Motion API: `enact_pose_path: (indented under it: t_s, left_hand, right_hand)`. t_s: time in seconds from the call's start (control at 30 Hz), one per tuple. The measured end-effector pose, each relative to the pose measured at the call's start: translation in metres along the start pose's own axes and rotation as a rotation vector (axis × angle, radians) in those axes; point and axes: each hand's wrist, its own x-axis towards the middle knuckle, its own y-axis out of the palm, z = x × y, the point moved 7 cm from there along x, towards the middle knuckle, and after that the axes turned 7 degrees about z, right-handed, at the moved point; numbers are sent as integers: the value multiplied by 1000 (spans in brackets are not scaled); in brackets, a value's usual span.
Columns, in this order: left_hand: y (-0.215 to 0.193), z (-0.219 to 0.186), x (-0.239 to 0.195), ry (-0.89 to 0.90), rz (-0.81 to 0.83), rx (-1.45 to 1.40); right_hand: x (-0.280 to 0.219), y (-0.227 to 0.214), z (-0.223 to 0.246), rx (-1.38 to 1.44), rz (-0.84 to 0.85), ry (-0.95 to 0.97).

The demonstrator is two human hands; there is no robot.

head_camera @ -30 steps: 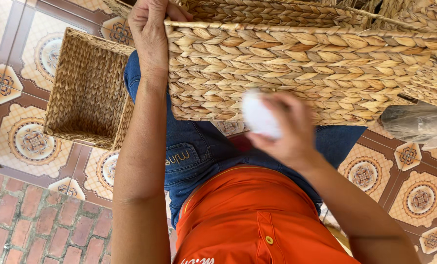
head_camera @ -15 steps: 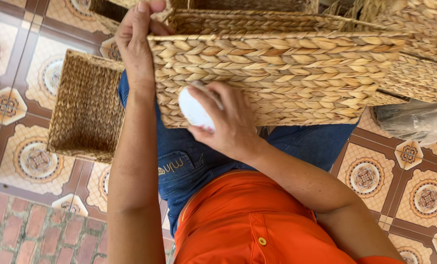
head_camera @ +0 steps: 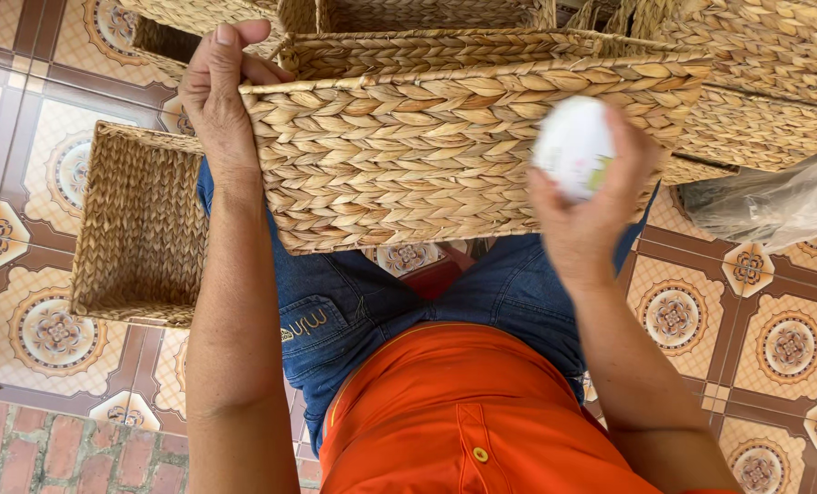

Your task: The person sits on the floor and scrubs the exterior and interior of a woven basket using a white brush. They rotate the basket to clean different sides and then place it aside.

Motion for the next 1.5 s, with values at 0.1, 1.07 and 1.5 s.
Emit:
enact_pose_path:
  t_s: [0.1, 1.07, 1.5]
  left_hand:
    - [-2, -5, -1, 8, 0, 42]
    - [3, -14, -2, 96, 41, 35]
    - [-12, 13, 0, 148, 87, 28]
  right_hand:
    - [14, 44, 46, -64, 88, -132]
    - [-8, 108, 110, -23, 361, -315]
    - [-34, 30, 33, -154, 225, -244]
